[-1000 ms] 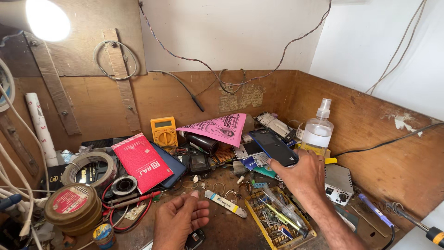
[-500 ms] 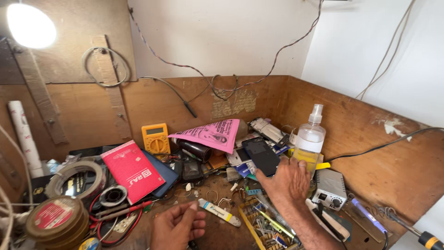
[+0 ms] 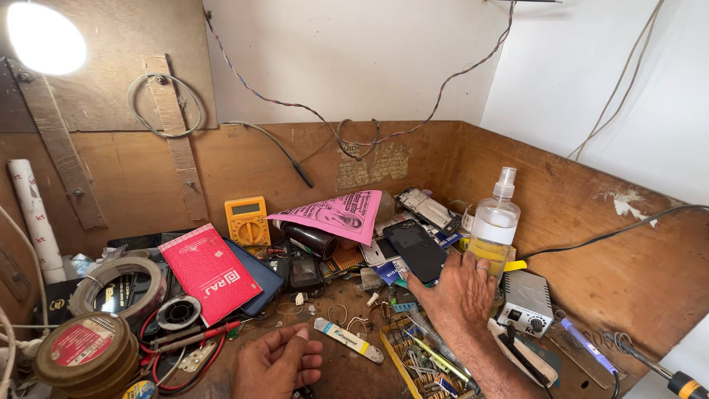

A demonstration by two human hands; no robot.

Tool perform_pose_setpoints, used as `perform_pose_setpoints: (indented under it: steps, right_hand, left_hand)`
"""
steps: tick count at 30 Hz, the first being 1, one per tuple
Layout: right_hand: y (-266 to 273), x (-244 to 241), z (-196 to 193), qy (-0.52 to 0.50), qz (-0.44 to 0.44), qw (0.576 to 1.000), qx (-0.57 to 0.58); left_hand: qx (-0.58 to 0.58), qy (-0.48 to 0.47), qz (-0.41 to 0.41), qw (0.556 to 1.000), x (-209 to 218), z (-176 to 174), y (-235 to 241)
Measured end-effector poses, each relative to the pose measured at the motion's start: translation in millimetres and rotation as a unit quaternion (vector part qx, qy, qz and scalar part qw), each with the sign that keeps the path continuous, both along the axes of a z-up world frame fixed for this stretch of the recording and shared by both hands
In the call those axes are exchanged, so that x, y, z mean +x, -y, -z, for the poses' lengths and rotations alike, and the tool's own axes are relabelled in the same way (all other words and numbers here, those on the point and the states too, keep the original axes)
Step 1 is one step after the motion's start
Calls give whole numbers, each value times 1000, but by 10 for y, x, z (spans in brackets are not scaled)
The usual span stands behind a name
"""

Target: The person handles a disassembled smartphone, removes the back cover, and manipulates small internal components on a cluttered workbench. They pick up and examine tiny parts, then place them back into the phone chassis.

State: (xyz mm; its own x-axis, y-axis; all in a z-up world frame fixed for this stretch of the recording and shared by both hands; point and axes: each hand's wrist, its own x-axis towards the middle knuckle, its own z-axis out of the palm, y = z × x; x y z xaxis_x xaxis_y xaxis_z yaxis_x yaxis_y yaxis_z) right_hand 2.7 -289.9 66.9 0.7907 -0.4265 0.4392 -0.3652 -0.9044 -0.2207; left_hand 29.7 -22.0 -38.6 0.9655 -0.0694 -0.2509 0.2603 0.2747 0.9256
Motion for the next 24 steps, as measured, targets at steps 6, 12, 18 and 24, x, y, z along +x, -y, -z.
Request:
perform_pose_setpoints:
  steps: [6, 12, 18, 24]
  right_hand:
    - [-38, -52, -12, 10, -6, 1000, -13]
    - [-110, -143, -123, 83, 4, 995, -63]
    - [-266, -256, -89, 151, -45, 987, -45]
    - [-129, -254, -29, 208, -93, 973, 37]
  left_hand:
    - [48, 44, -10, 998, -42, -40, -114]
    - [414, 180, 40, 891, -237, -266, -535]
    - [639, 75, 150, 751, -414, -486, -790]
    - [650, 104, 175, 732, -193, -155, -858]
